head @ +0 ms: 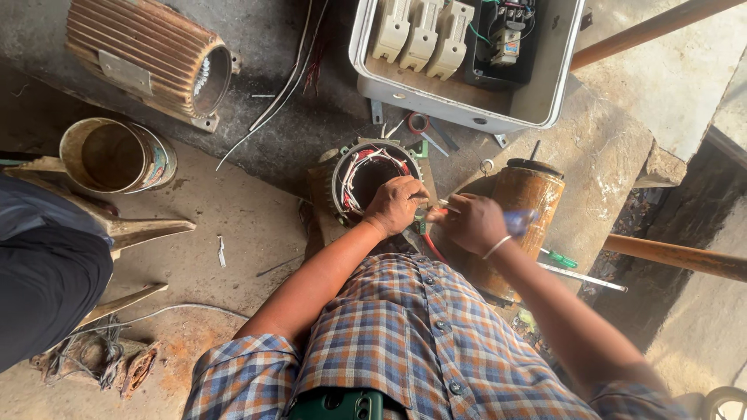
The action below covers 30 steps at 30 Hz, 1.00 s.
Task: The person works on an electric motor stator on a concrete workbench, threading and pressing insulated wire into the stator slots by hand and using pliers and scissors to cut and trim wire ends. They repeatedly reach for wire, form coils, and seat the windings inside the motor housing.
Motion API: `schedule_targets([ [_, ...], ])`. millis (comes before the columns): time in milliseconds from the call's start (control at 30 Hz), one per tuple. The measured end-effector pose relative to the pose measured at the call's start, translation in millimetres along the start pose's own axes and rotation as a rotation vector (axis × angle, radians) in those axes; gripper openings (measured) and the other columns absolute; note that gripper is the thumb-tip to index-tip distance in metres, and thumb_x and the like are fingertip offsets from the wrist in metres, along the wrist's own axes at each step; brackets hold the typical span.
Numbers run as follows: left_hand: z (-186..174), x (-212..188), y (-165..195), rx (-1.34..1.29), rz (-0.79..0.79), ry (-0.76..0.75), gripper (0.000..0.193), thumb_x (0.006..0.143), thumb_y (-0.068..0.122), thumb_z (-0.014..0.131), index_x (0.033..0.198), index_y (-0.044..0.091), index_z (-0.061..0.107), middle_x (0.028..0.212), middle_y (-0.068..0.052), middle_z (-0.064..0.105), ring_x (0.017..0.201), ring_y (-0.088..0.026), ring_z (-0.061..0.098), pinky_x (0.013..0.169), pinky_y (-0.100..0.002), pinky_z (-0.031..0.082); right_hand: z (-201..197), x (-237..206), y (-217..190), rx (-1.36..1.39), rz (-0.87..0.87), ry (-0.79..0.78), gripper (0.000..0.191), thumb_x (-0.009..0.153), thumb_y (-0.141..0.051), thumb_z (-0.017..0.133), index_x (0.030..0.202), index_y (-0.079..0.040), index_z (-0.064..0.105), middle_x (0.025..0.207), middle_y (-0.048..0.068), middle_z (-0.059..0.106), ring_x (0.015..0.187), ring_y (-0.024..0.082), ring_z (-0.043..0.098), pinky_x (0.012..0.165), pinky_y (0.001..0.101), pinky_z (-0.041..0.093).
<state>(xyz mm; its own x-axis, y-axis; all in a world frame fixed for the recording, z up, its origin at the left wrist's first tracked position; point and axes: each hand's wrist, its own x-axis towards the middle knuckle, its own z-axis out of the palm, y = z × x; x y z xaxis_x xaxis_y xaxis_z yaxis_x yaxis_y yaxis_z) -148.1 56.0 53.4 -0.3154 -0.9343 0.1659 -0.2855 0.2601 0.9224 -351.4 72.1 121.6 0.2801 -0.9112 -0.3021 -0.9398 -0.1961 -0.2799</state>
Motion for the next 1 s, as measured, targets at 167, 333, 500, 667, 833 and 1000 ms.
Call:
schedule_targets([
  [167, -1.2, -1.0, -3.7, 0.034, 0.008, 0.004, 0.009, 0.085, 0.005, 0.069, 0.093, 0.006, 0.066, 0.094, -0.013, 0.069, 0.093, -0.037, 0.066, 0.082, -0.046, 0.054, 45.7, 8.9, -15.2, 0.221, 0.129, 0.153, 0.052, 0.107, -0.048, 0.062, 0.082, -0.003, 0.072, 0.071, 0.016, 0.064, 0.067, 0.031, 0.064, 0.065, 0.0425, 0.053],
  [333, 1.6, -0.7, -2.8, -0.015, -0.029, 0.008, 0.008, 0.089, 0.013, 0.072, 0.089, 0.008, 0.067, 0.090, -0.011, 0.071, 0.087, -0.034, 0.069, 0.079, -0.044, 0.055, 47.2, -12.6, 0.8, 0.901, 0.504, -0.048, 0.046, 0.108, -0.040, 0.056, 0.099, 0.001, 0.074, 0.065, 0.000, 0.053, 0.056, 0.011, 0.045, 0.052, 0.0324, 0.040],
  [500, 1.2, 0.5, -1.2, -0.014, -0.011, 0.022, 0.008, 0.088, 0.014, 0.072, 0.090, 0.008, 0.068, 0.089, -0.011, 0.071, 0.086, -0.033, 0.070, 0.079, -0.043, 0.056, 37.2, -26.4, 12.3, 0.832, 0.624, -0.230, 0.034, 0.101, -0.031, 0.056, 0.123, -0.007, 0.066, 0.063, 0.002, 0.057, 0.050, 0.010, 0.051, 0.045, 0.0286, 0.044],
  [667, 1.4, 0.4, 0.2, 0.013, -0.024, 0.021, 0.009, 0.088, 0.015, 0.072, 0.090, 0.008, 0.068, 0.089, -0.011, 0.071, 0.087, -0.033, 0.070, 0.079, -0.043, 0.056, 73.6, -32.7, -2.2, 1.335, 0.472, 0.139, 0.039, 0.095, -0.016, 0.071, 0.128, 0.004, 0.063, 0.073, 0.003, 0.065, 0.057, 0.008, 0.053, 0.049, 0.0258, 0.043],
  [833, 1.3, -0.3, -0.2, 0.017, -0.023, 0.015, 0.009, 0.089, 0.015, 0.072, 0.092, 0.008, 0.068, 0.090, -0.011, 0.071, 0.088, -0.033, 0.070, 0.080, -0.043, 0.056, 86.3, -32.6, 5.5, 1.165, 0.354, 0.200, 0.038, 0.107, -0.020, 0.068, 0.134, 0.008, 0.071, 0.087, 0.001, 0.067, 0.072, 0.003, 0.052, 0.062, 0.0199, 0.046],
  [1000, 4.3, -0.8, -4.2, 0.051, -0.019, 0.014, 0.009, 0.089, 0.014, 0.073, 0.092, 0.008, 0.068, 0.091, -0.011, 0.070, 0.089, -0.034, 0.069, 0.081, -0.044, 0.056, 72.0, -18.4, -3.6, 1.406, 0.406, 0.107, 0.049, 0.095, -0.017, 0.067, 0.140, 0.001, 0.059, 0.088, 0.002, 0.074, 0.061, 0.003, 0.043, 0.054, 0.0193, 0.039],
])
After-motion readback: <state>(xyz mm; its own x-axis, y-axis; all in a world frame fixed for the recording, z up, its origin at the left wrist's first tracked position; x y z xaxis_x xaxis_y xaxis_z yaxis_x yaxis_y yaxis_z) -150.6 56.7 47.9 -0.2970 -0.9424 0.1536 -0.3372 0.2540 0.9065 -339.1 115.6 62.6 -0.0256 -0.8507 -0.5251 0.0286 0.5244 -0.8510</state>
